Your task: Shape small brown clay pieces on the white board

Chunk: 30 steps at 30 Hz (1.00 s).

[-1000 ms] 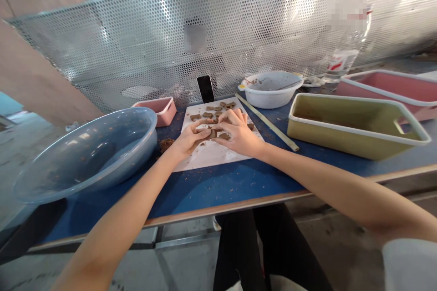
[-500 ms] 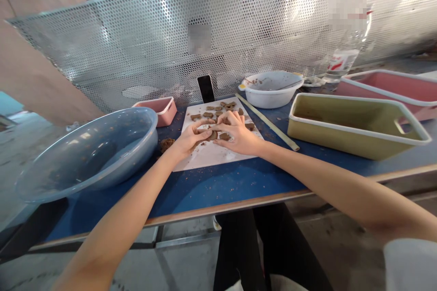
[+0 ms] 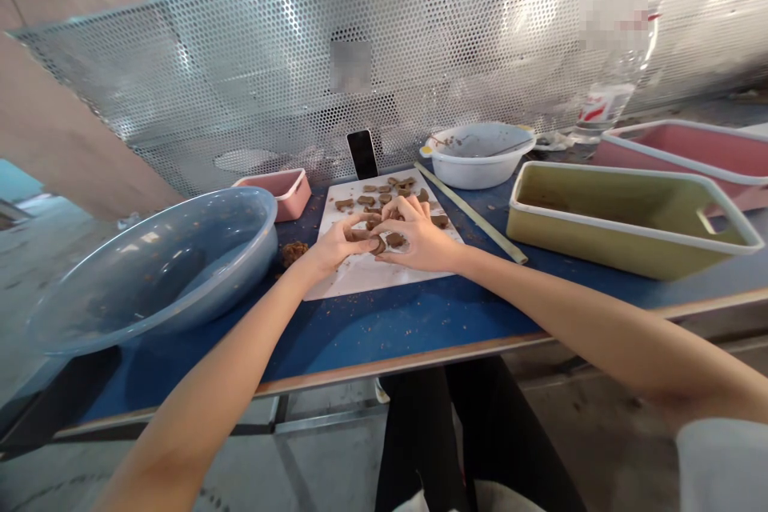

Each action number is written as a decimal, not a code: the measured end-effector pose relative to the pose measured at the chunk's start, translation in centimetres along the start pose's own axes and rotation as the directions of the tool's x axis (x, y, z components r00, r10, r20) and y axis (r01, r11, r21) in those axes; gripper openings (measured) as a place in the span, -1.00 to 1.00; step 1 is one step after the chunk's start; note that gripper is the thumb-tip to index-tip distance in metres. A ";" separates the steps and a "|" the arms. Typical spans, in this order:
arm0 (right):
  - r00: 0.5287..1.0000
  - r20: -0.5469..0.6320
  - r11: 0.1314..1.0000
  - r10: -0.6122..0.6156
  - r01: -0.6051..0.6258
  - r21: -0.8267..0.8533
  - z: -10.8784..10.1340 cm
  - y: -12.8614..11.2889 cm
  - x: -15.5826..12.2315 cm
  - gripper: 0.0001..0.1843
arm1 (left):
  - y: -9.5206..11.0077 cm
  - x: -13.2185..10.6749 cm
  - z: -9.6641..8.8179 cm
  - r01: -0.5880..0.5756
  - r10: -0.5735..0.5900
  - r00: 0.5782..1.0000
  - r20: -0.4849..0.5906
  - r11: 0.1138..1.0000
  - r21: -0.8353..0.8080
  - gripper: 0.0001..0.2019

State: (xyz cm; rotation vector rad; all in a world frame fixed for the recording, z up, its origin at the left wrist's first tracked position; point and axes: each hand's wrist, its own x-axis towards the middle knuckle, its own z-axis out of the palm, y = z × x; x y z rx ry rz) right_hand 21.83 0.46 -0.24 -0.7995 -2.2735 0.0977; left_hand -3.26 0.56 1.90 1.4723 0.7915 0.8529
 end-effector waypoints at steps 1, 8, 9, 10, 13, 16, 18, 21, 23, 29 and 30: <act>1.000 -0.015 1.000 -0.010 0.010 0.004 0.0 0.1 0.0 -0.60 | 0.0 0.0 0.0 -0.006 0.006 1.000 0.004 1.000 -0.002 -0.31; 0.987 -0.154 0.999 0.040 -0.040 -0.001 0.2 0.0 0.3 -0.67 | -0.1 0.1 0.2 -0.004 0.003 1.000 -0.007 0.997 -0.080 -0.27; 0.988 -0.149 0.999 0.043 -0.044 -0.001 0.1 0.0 0.3 -0.67 | -0.1 0.1 0.2 -0.004 0.003 1.000 -0.007 0.996 -0.086 -0.25; 0.990 -0.134 0.999 0.041 -0.041 -0.001 0.1 0.0 0.3 -0.66 | -0.1 0.1 0.2 -0.002 0.001 1.000 -0.004 0.996 -0.087 -0.24; 0.998 -0.068 1.000 0.017 -0.017 0.002 -0.2 -0.1 0.1 -0.57 | 0.1 0.0 0.2 0.008 -0.007 1.000 0.006 0.998 -0.065 -0.22; 0.998 -0.060 1.000 -0.026 0.027 0.009 -0.2 -0.1 0.1 -0.58 | 0.2 0.0 0.2 0.001 -0.001 1.000 0.014 1.000 -0.025 -0.26; 0.995 -0.088 0.998 -0.051 0.053 0.015 -0.2 0.0 0.1 -0.66 | 0.1 0.0 0.2 -0.010 0.010 1.000 0.016 1.000 -0.009 -0.29; 0.991 -0.128 0.999 -0.033 0.034 0.005 0.0 0.0 0.2 -0.71 | -0.1 0.2 0.2 -0.011 0.011 1.000 0.001 1.000 -0.012 -0.29; 0.990 -0.138 1.000 -0.015 0.015 -0.003 0.0 0.1 0.3 -0.71 | -0.3 0.3 0.2 -0.009 0.009 1.000 -0.014 1.000 -0.011 -0.27; 0.997 -0.076 0.999 -0.024 0.025 0.020 0.0 0.3 0.1 -0.48 | -0.1 0.1 0.2 -0.026 0.026 1.000 -0.011 1.000 0.002 -0.29; 0.996 -0.081 0.999 -0.034 0.036 0.024 0.0 0.3 0.1 -0.50 | -0.1 0.1 0.2 -0.025 0.025 1.000 -0.003 1.000 0.004 -0.28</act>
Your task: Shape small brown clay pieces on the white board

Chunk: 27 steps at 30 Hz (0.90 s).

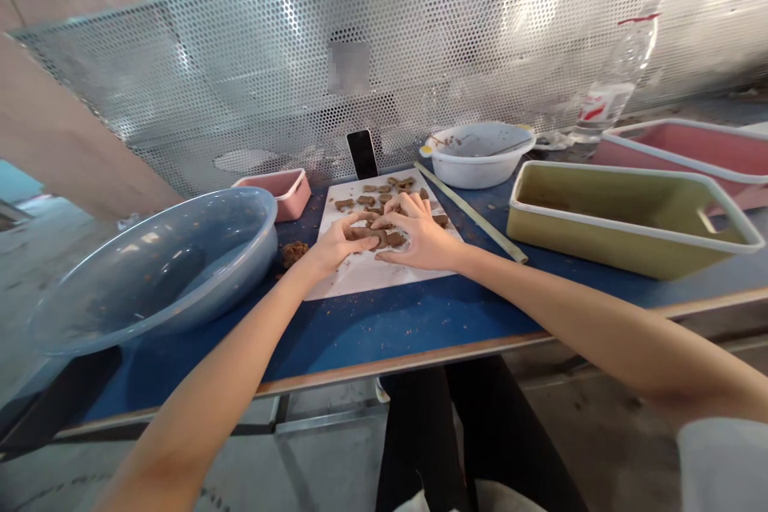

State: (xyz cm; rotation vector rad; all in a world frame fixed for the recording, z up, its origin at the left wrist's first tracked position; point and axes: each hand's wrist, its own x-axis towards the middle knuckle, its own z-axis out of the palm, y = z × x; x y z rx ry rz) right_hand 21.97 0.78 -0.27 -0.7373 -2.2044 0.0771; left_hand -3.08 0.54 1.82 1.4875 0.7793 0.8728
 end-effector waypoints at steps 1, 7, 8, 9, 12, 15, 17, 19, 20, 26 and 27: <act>1.000 -0.010 1.000 -0.010 0.010 0.005 0.0 0.0 0.0 -0.55 | 0.0 0.0 0.0 0.002 -0.002 1.000 0.006 1.000 0.004 -0.26; 0.995 -0.098 1.000 0.014 -0.013 0.012 0.1 0.1 0.1 -0.71 | -0.5 0.3 -0.2 -0.030 0.030 1.000 -0.006 0.999 -0.031 -0.36; 0.994 -0.107 1.000 0.022 -0.021 0.017 0.1 0.2 0.1 -0.71 | -0.6 0.4 -0.3 -0.038 0.038 0.999 -0.011 0.998 -0.051 -0.38; 0.993 -0.117 0.999 0.027 -0.024 0.024 0.1 0.2 0.1 -0.71 | -0.6 0.4 -0.3 -0.044 0.043 0.999 -0.012 0.996 -0.073 -0.40; 0.991 -0.131 0.997 0.026 -0.017 0.071 -0.2 0.2 0.1 -0.68 | -0.7 0.4 -0.5 -0.023 0.026 0.999 0.020 0.989 -0.147 -0.41; 0.994 -0.109 0.991 0.023 -0.009 0.134 -0.3 0.0 0.0 -0.62 | -0.7 0.2 -0.4 0.024 -0.003 0.996 0.086 0.969 -0.245 -0.38; 0.995 -0.097 0.986 0.011 0.006 0.164 -0.3 0.0 0.0 -0.58 | -0.7 0.0 -0.3 0.043 -0.011 0.994 0.110 0.953 -0.298 -0.37; 0.994 -0.106 0.983 -0.011 0.030 0.180 -0.1 0.0 0.0 -0.55 | -0.7 -0.2 -0.1 0.047 -0.011 0.994 0.113 0.944 -0.326 -0.37; 0.993 -0.114 0.982 -0.021 0.041 0.182 -0.1 0.1 -0.1 -0.55 | -0.7 -0.3 0.0 0.046 -0.009 0.994 0.110 0.941 -0.334 -0.37; 0.995 -0.103 0.995 0.004 0.006 0.101 0.1 -0.3 -0.3 -0.39 | -0.8 0.0 0.0 0.046 -0.011 0.994 0.106 0.943 -0.328 -0.27; 0.994 -0.103 0.996 0.024 -0.016 0.082 0.1 -0.5 -0.3 -0.35 | -0.9 0.1 0.0 0.044 -0.014 0.995 0.095 0.946 -0.322 -0.26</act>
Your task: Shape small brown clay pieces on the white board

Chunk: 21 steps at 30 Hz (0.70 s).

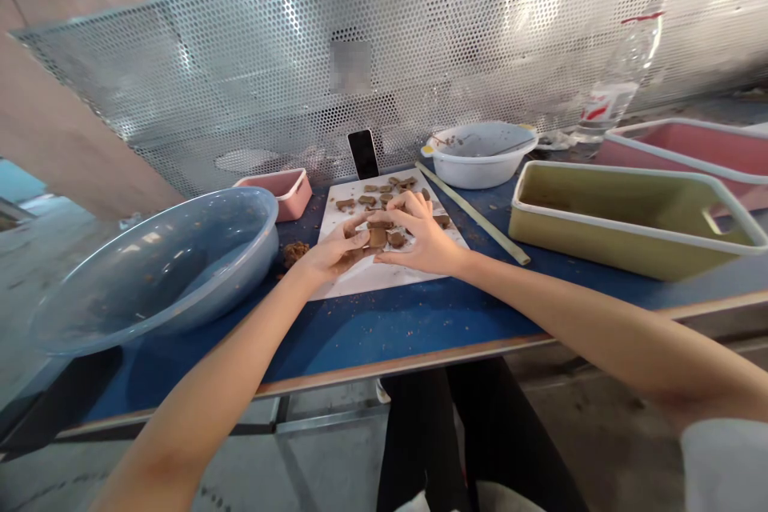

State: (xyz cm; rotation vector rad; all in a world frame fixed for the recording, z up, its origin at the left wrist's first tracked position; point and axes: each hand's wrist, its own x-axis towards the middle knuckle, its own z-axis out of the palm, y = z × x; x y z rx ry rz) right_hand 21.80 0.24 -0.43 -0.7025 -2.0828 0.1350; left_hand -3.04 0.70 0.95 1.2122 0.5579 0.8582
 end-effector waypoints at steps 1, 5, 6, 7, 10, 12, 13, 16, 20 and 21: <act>1.000 -0.006 1.000 0.016 -0.016 -0.018 0.0 -0.2 0.0 -0.34 | -0.1 0.1 -0.1 -0.001 0.001 1.000 -0.013 1.000 0.006 -0.26; 0.998 -0.062 0.998 0.018 -0.022 -0.063 0.1 -0.5 -0.1 -0.60 | -0.2 0.3 -0.2 -0.013 0.013 0.999 -0.048 1.000 0.013 -0.22; 0.998 -0.069 0.997 0.012 -0.017 -0.070 0.1 -0.4 0.0 -0.64 | -0.2 0.3 -0.1 -0.017 0.018 0.998 -0.053 1.000 0.017 -0.22; 0.997 -0.074 0.997 0.007 -0.013 -0.074 0.1 -0.4 0.0 -0.65 | -0.1 0.3 0.0 -0.018 0.019 0.998 -0.054 1.000 0.022 -0.23; 0.997 -0.082 0.997 -0.002 -0.005 -0.082 0.1 -0.3 0.1 -0.63 | 0.0 0.1 0.3 -0.011 0.014 0.998 -0.054 0.999 0.049 -0.24; 0.997 -0.081 0.996 0.007 -0.014 -0.089 0.0 -0.4 0.1 -0.62 | 0.1 0.0 0.5 -0.015 0.018 0.999 -0.050 0.998 0.056 -0.23; 0.997 -0.078 0.996 0.014 -0.021 -0.090 0.0 -0.4 0.2 -0.62 | 0.1 0.0 0.6 -0.020 0.023 0.999 -0.049 0.998 0.054 -0.23; 0.997 -0.064 0.996 0.038 -0.043 -0.083 -0.1 -0.7 0.2 -0.59 | 0.0 0.0 0.7 -0.031 0.032 0.999 -0.039 0.999 0.040 -0.21; 0.997 -0.056 0.996 0.054 -0.058 -0.066 -0.3 -1.1 0.1 -0.42 | -0.2 0.3 0.3 -0.020 0.022 0.999 -0.032 0.998 0.052 -0.14; 0.997 -0.059 0.996 0.055 -0.059 -0.062 -0.3 -1.2 0.1 -0.42 | -0.3 0.3 0.2 -0.020 0.022 0.999 -0.032 0.998 0.055 -0.12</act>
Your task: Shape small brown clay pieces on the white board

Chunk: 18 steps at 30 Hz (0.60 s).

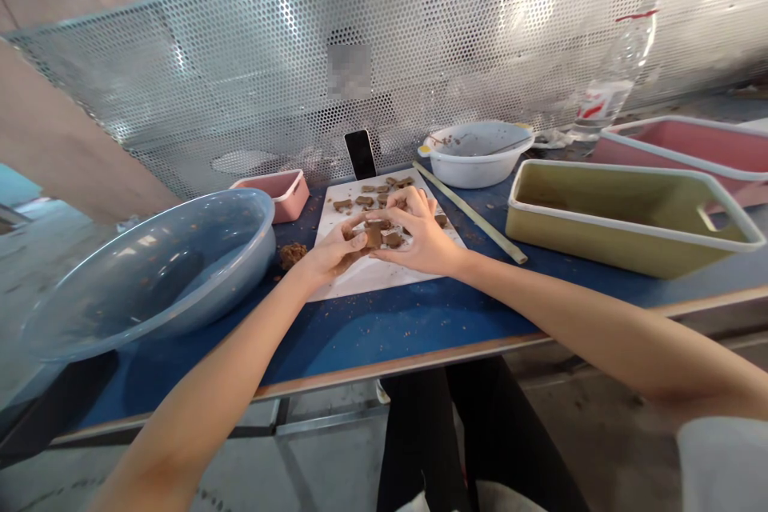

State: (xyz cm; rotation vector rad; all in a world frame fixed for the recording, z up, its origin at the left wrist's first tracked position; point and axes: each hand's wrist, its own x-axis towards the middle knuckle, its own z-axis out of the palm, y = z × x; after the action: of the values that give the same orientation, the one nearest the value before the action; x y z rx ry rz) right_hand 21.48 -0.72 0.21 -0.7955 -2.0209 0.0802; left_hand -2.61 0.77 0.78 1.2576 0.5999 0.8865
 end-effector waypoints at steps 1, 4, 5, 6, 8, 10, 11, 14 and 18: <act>1.000 -0.002 1.000 -0.001 0.001 0.002 0.0 0.0 0.0 -0.46 | 0.0 0.0 -0.1 0.000 0.000 1.000 0.000 1.000 0.000 -0.10; 1.000 0.002 1.000 -0.008 0.008 -0.004 0.0 -0.1 0.0 -0.60 | 0.1 0.0 -0.1 -0.004 0.004 1.000 0.004 1.000 -0.004 -0.10; 1.000 0.001 1.000 -0.015 0.015 -0.007 0.0 -0.1 0.1 -0.62 | 0.1 0.0 0.0 -0.002 0.002 1.000 0.008 1.000 -0.001 -0.11; 1.000 -0.006 1.000 -0.025 0.025 -0.008 0.0 -0.1 0.1 -0.63 | 0.2 0.0 0.1 0.000 0.000 1.000 0.011 1.000 0.003 -0.14; 0.998 -0.027 0.999 -0.048 0.047 -0.006 0.0 0.0 0.1 -0.63 | 0.3 0.0 0.2 -0.004 0.004 1.000 0.009 1.000 0.011 -0.20; 0.998 -0.036 0.999 -0.055 0.054 -0.005 0.1 0.1 0.0 -0.64 | 0.4 -0.1 0.4 -0.019 0.019 1.000 0.002 1.000 0.007 -0.24; 0.998 -0.034 0.999 -0.051 0.050 -0.009 0.1 0.2 0.0 -0.65 | 0.5 -0.1 0.4 -0.024 0.024 1.000 0.000 1.000 0.004 -0.25; 0.999 -0.010 0.999 -0.041 0.041 -0.028 0.1 0.3 0.0 -0.67 | 0.6 -0.2 0.4 -0.016 0.016 1.000 0.004 1.000 -0.005 -0.22; 0.998 0.046 0.998 -0.031 0.033 -0.060 0.1 0.3 0.0 -0.55 | 0.5 -0.2 0.1 -0.008 0.008 1.000 -0.015 1.000 -0.019 -0.19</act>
State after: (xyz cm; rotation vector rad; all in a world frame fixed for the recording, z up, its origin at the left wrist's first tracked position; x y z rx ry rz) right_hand 21.60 -0.43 0.06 -0.8055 -2.0865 0.0187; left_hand -2.73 0.55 1.29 1.2379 0.5973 0.9069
